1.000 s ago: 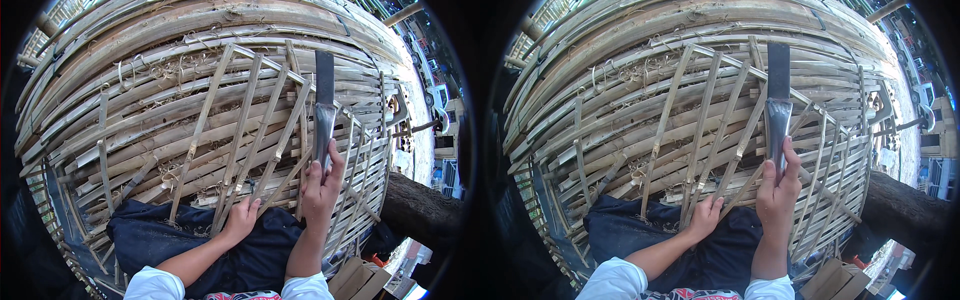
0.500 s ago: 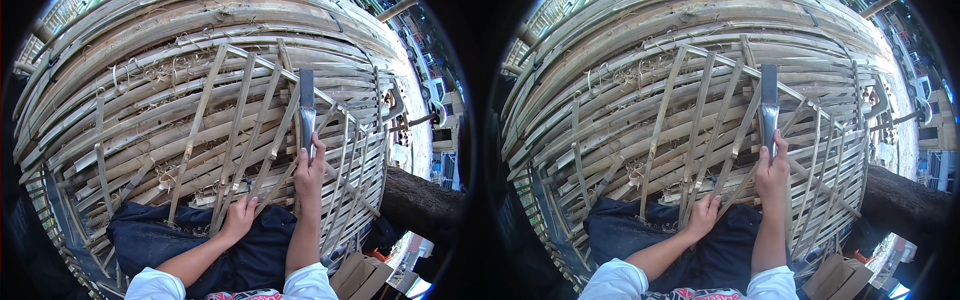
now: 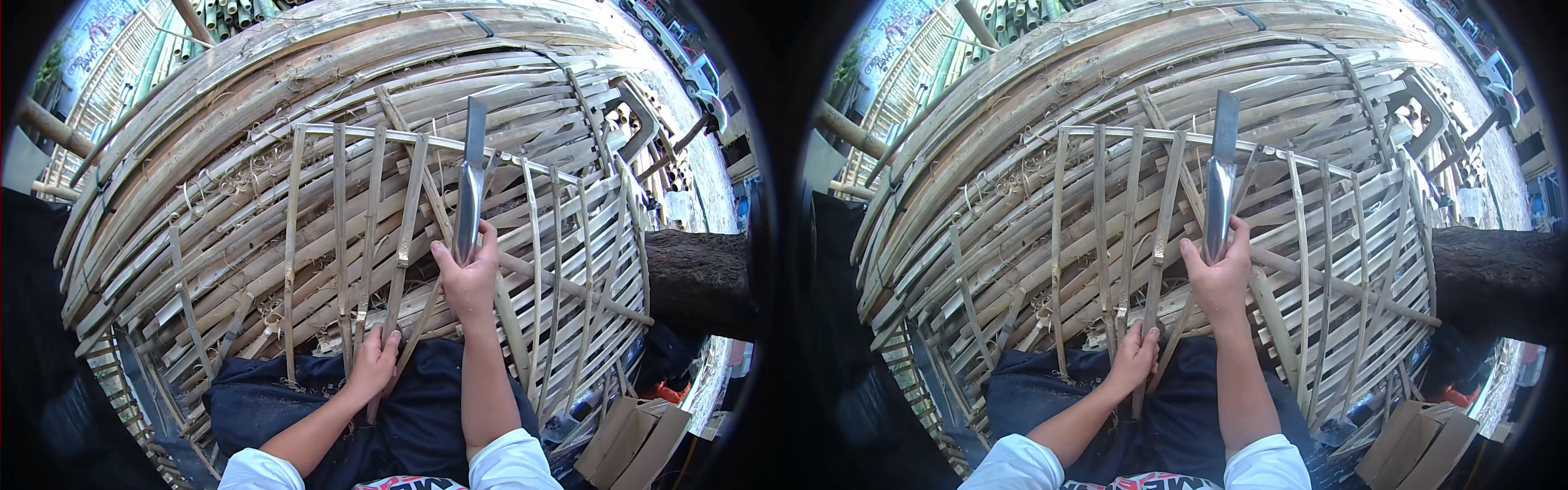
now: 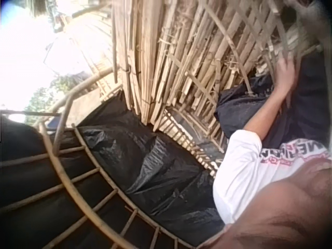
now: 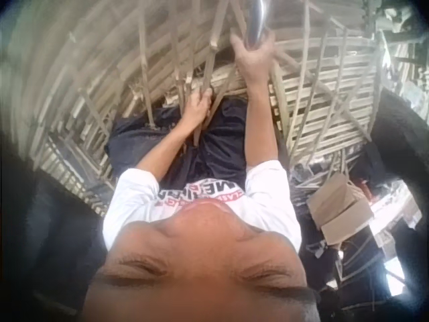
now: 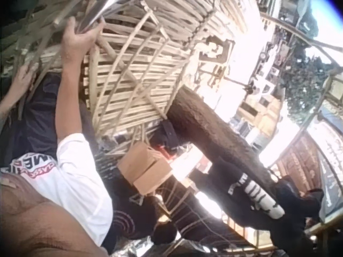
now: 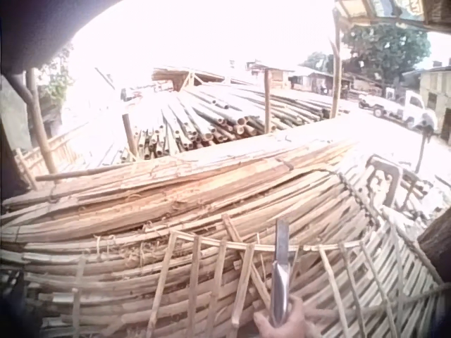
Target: The person scrapes thin bamboo slats using a wide metal blade, smoothing their surfaces while sitting on a covered platform.
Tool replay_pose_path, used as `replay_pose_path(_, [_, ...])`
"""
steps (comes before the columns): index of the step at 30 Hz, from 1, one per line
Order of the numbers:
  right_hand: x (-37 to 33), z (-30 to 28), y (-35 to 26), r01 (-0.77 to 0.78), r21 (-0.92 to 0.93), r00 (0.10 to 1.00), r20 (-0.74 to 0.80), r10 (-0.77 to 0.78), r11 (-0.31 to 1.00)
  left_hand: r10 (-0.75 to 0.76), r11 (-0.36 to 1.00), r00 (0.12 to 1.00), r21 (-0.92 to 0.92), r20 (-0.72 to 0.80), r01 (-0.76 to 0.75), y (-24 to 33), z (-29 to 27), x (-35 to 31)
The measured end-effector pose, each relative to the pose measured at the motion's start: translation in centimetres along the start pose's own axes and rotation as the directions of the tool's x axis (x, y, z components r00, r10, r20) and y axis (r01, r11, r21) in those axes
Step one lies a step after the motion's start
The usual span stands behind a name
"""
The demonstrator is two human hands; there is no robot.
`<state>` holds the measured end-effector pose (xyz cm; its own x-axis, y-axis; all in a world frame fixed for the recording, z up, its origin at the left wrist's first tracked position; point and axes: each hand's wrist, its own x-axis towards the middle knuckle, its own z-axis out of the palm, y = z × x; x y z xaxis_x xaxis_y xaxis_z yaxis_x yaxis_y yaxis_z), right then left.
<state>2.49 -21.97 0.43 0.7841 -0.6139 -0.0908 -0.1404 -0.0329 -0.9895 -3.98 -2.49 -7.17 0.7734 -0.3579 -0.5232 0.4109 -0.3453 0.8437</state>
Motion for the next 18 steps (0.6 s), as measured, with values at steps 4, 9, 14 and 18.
replay_pose_path(4, [-0.3, 2.4, 1.5, 0.035, 0.091, 0.999, -0.038, -0.032, 0.995, 0.08, 0.947, 0.996, 0.314, -0.035, -0.065, 3.3, -1.4, -3.6])
replay_pose_path(9, [0.4, 2.6, 2.9, 0.037, 0.149, 0.991, -0.132, -0.017, 0.988, 0.219, 0.747, 0.975, 0.647, -0.026, -0.15, 12.9, -2.2, -4.6])
replay_pose_path(14, [0.3, 2.5, 2.8, 0.004, 0.188, 0.989, -0.144, 0.023, 0.982, 0.816, 0.453, 0.538, 0.814, -0.214, -0.364, 18.0, -1.4, 10.8])
replay_pose_path(18, [0.3, 3.7, 3.5, -0.003, 0.193, 0.992, -0.125, 0.028, 0.981, 0.877, 0.36, 0.41, 0.907, -0.25, -0.217, 19.2, -0.4, 18.6])
